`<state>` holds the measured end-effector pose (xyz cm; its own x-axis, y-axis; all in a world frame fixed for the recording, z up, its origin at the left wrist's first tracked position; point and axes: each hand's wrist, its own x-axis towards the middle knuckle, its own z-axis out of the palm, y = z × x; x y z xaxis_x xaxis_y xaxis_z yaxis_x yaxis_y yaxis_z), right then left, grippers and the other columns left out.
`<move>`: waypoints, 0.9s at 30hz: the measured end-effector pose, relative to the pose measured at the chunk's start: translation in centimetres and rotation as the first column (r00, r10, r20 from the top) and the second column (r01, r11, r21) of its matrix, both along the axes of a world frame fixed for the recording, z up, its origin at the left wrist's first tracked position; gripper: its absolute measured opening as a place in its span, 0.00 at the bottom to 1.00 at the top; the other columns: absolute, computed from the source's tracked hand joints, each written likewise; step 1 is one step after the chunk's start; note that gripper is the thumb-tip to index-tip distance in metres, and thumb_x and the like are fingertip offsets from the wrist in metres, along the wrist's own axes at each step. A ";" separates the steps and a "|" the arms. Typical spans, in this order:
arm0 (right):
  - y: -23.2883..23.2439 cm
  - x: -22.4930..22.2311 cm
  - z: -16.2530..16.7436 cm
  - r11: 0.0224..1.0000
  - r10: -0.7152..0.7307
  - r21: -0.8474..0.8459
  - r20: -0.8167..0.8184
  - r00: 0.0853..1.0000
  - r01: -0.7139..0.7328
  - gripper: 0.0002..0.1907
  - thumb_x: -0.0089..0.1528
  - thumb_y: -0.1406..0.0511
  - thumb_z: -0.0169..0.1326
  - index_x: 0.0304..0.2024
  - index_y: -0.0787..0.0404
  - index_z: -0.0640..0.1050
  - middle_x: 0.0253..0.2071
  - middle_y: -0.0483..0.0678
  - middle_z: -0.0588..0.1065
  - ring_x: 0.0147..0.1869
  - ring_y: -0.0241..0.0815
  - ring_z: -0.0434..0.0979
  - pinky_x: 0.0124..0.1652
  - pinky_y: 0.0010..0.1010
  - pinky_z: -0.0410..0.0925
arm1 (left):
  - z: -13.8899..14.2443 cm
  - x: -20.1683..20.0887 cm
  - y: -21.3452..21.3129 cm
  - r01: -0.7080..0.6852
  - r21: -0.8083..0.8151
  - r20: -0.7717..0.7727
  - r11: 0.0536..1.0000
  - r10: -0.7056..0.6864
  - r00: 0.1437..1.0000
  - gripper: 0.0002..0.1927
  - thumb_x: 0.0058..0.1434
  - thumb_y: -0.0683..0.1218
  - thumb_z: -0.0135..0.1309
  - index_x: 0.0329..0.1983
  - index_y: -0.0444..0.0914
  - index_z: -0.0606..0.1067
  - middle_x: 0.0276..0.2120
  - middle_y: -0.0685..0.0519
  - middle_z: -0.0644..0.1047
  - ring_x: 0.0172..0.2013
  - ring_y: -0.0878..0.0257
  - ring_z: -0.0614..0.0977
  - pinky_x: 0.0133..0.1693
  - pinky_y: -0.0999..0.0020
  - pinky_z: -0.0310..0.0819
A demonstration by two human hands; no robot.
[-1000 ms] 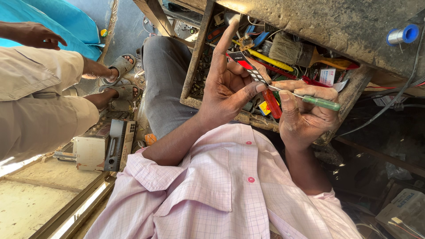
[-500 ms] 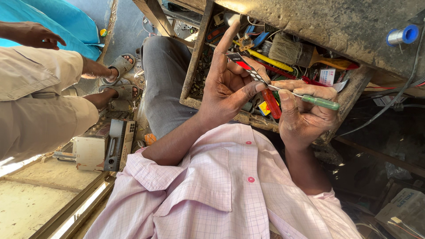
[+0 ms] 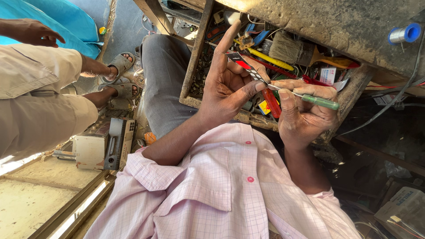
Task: The person uses a soldering iron to work on wires attached to a small circuit board on a television. They then use a screwdriver to adjust components on the board and later pry open a remote control to inspect its internal circuitry.
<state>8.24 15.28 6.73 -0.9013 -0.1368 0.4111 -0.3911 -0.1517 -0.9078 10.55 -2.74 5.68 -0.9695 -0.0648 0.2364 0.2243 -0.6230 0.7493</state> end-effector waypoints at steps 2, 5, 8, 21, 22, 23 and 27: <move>0.0 0.0 0.0 1.000 0.001 -0.007 0.000 1.000 -0.001 0.15 0.70 0.80 0.59 0.50 0.64 0.69 0.44 0.55 0.77 0.50 0.49 0.85 0.52 0.37 0.81 | -0.1 0.0 0.0 0.002 -0.003 -0.003 1.000 -0.002 1.000 0.48 0.76 0.33 0.56 0.81 0.47 0.35 0.48 0.46 0.78 0.52 0.65 0.82 0.61 0.62 0.81; 0.0 0.0 0.0 1.000 -0.009 0.001 0.000 1.000 0.009 0.15 0.69 0.81 0.60 0.50 0.65 0.69 0.43 0.55 0.77 0.50 0.49 0.85 0.51 0.36 0.81 | 0.0 0.1 0.0 0.005 0.005 0.006 1.000 -0.005 1.000 0.48 0.76 0.32 0.56 0.81 0.47 0.35 0.48 0.47 0.78 0.52 0.65 0.82 0.61 0.62 0.81; -0.1 0.1 0.0 1.000 -0.016 -0.010 0.011 1.000 0.016 0.14 0.69 0.81 0.60 0.50 0.65 0.69 0.43 0.55 0.77 0.50 0.49 0.85 0.51 0.36 0.81 | 0.1 0.1 -0.1 0.004 0.003 0.012 1.000 -0.004 1.000 0.48 0.75 0.32 0.56 0.81 0.47 0.35 0.48 0.47 0.78 0.52 0.65 0.82 0.61 0.63 0.80; -0.2 0.1 0.1 1.000 -0.020 0.006 0.018 1.000 0.020 0.15 0.69 0.80 0.59 0.50 0.65 0.69 0.45 0.61 0.78 0.50 0.50 0.85 0.52 0.37 0.81 | 0.5 0.1 -0.1 0.006 0.004 0.020 1.000 -0.006 1.000 0.48 0.75 0.33 0.57 0.81 0.47 0.36 0.47 0.47 0.78 0.51 0.65 0.82 0.60 0.62 0.81; -0.2 0.1 0.1 1.000 -0.022 0.009 0.019 1.000 0.022 0.15 0.69 0.80 0.59 0.50 0.65 0.69 0.45 0.61 0.78 0.50 0.50 0.85 0.52 0.37 0.81 | 0.5 0.1 -0.1 0.006 0.007 0.021 1.000 -0.006 1.000 0.49 0.75 0.33 0.58 0.81 0.47 0.36 0.47 0.47 0.78 0.51 0.65 0.82 0.60 0.62 0.81; -0.2 0.3 0.1 1.000 -0.026 0.015 0.020 0.999 0.026 0.15 0.69 0.80 0.59 0.50 0.65 0.69 0.45 0.61 0.78 0.50 0.50 0.85 0.53 0.38 0.81 | 0.5 0.1 -0.1 0.007 0.009 0.023 1.000 -0.007 1.000 0.49 0.75 0.33 0.58 0.81 0.47 0.36 0.47 0.47 0.78 0.51 0.65 0.82 0.60 0.62 0.81; -0.4 0.3 0.0 1.000 -0.021 -0.020 0.032 0.999 0.022 0.14 0.70 0.81 0.59 0.50 0.65 0.69 0.45 0.60 0.77 0.50 0.50 0.85 0.53 0.39 0.81 | 0.5 0.1 -0.1 0.011 0.022 0.017 1.000 -0.012 1.000 0.48 0.75 0.33 0.57 0.81 0.46 0.36 0.47 0.47 0.78 0.51 0.65 0.82 0.60 0.62 0.81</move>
